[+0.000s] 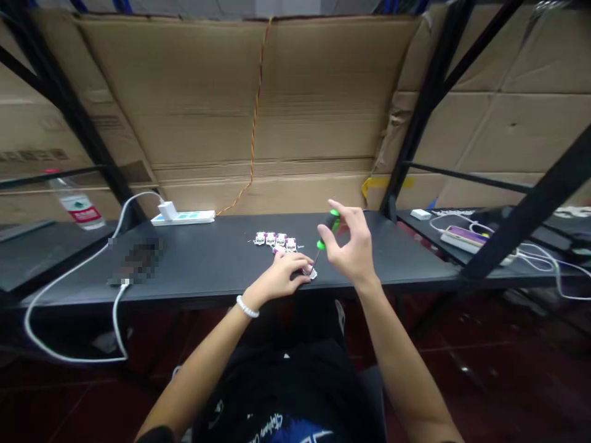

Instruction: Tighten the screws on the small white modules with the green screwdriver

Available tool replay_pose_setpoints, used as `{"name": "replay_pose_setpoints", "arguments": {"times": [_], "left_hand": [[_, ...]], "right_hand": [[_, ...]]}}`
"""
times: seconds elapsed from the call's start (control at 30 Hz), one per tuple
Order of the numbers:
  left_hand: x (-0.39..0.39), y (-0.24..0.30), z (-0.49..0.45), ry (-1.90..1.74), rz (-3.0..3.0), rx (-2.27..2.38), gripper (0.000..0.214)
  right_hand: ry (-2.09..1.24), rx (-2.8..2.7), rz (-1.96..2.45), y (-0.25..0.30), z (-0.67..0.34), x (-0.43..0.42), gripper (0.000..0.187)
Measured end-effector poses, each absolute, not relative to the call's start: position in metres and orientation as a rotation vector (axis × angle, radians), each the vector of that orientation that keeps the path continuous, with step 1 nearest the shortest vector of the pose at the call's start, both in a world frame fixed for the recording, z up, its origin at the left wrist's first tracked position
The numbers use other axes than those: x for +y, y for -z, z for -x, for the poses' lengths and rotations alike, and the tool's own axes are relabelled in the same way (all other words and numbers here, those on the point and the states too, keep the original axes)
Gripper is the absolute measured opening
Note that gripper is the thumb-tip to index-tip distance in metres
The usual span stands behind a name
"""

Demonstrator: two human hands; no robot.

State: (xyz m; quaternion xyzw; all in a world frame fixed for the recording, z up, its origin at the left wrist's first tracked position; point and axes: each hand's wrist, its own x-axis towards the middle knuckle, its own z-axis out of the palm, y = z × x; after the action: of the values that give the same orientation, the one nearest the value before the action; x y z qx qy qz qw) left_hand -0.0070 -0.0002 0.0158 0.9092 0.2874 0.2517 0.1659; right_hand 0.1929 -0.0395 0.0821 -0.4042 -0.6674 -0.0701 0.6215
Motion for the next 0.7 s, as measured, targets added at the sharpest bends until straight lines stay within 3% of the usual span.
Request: {"name": "replay_pose_setpoints", "arguments": {"times": [0.13,0.37,0.5,0.7], "left_hand": [[-0.0005,-0.016,0.007,-0.713,-2.581,0.829,0.003],[0.0004,-0.0156,0.0069,-0.728,-2.581,0.815,0.005],[-0.0001,-0.0166,0.0068,-0.712,-2.568,0.816,0.003],[-0.0008,-0.0173,0.0066,-0.712,-2.58,0.822,0.005]], "right_hand": [[0.068,-1.593,0.852,-0.0814,-0.1939,-0.0394,0.053],[0.179,-1.532,0.921,-0.0828,-0.1923,-0.0398,0.043],[0.06,-1.612,0.852,-0.0826,-0.1945,-0.0403,0.052],[0.173,-1.528,0.951,-0.0833,-0.1923,-0.0416,0.046]]}}
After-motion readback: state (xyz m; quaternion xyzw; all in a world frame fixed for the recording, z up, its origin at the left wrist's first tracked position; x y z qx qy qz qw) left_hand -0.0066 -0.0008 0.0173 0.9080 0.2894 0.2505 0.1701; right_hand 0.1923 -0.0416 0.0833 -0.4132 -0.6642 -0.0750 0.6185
